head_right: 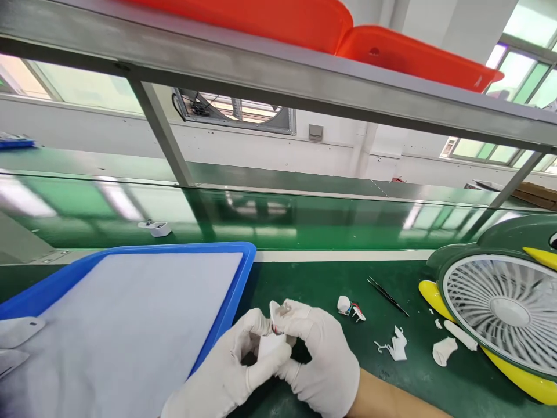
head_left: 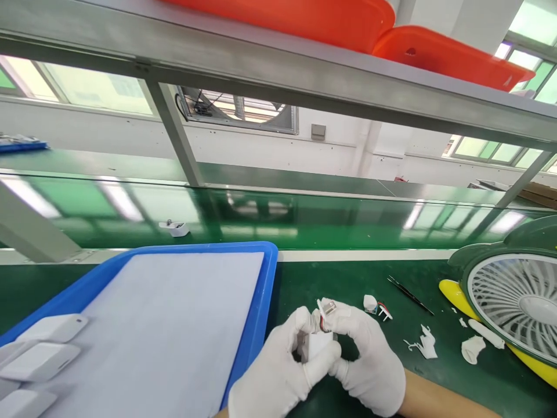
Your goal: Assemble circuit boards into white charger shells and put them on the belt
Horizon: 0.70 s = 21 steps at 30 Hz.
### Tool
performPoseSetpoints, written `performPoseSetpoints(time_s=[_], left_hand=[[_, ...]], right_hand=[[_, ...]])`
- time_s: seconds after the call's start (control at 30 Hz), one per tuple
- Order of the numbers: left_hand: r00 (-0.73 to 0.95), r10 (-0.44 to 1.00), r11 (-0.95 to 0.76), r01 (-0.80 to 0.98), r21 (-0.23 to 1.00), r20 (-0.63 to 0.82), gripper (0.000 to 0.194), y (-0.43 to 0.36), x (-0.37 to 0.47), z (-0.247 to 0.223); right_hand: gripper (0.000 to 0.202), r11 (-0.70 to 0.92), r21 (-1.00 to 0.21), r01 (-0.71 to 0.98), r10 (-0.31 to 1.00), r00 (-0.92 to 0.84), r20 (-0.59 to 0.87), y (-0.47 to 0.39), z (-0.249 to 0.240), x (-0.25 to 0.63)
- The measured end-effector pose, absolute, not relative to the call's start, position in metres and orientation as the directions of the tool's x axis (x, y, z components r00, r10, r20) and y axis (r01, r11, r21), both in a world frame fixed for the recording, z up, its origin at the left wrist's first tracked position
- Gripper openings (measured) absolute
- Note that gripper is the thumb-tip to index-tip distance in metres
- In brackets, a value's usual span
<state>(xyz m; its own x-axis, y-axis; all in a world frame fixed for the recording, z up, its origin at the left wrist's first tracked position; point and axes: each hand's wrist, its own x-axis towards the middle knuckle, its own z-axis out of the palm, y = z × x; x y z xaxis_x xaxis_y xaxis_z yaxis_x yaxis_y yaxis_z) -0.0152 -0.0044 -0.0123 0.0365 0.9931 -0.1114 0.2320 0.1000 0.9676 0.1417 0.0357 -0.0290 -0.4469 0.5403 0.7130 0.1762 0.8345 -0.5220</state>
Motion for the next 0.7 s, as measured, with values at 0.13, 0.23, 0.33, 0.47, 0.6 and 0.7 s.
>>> performPoseSetpoints(time_s=[0.13, 0.23, 0.33, 0.47, 0.6, 0.7], left_hand=[[0.093, 0.991, 0.072, 0.269, 0.96, -0.1, 0.021, -0.003, -0.016, -0.013], [0.036, 0.998, 0.043, 0.311, 0.949, -0.057, 0.02, -0.009, -0.015, -0.021], [-0.058, 0.996, -0.044, 0.313, 0.949, 0.065, 0.022, -0.015, -0.013, -0.032], [-0.043, 0.966, -0.218, 0.386, 0.897, 0.253, 0.047, -0.013, -0.014, -0.039], [0.058, 0.938, -0.333, 0.418, 0.845, 0.341, 0.052, -0.01, -0.017, -0.035], [0.044, 0.916, -0.378, 0.431, 0.819, 0.399, 0.055, -0.011, -0.018, -0.036]], right_hand=[[0.036, 0.821, -0.522, 0.232, 0.56, -0.51, 0.653, 0.038, -0.03, 0.143], [0.038, 0.766, -0.627, 0.141, 0.587, -0.55, 0.593, 0.044, -0.028, 0.142], [0.068, 0.566, -0.824, 0.015, 0.606, -0.686, 0.404, 0.048, -0.02, 0.146], [0.091, 0.275, -0.961, -0.006, 0.571, -0.804, 0.168, 0.042, -0.012, 0.151], [0.053, 0.218, -0.974, 0.061, 0.745, -0.655, 0.126, 0.039, -0.013, 0.149], [0.037, 0.159, -0.987, 0.0, 0.683, -0.722, 0.11, 0.043, -0.015, 0.149]])
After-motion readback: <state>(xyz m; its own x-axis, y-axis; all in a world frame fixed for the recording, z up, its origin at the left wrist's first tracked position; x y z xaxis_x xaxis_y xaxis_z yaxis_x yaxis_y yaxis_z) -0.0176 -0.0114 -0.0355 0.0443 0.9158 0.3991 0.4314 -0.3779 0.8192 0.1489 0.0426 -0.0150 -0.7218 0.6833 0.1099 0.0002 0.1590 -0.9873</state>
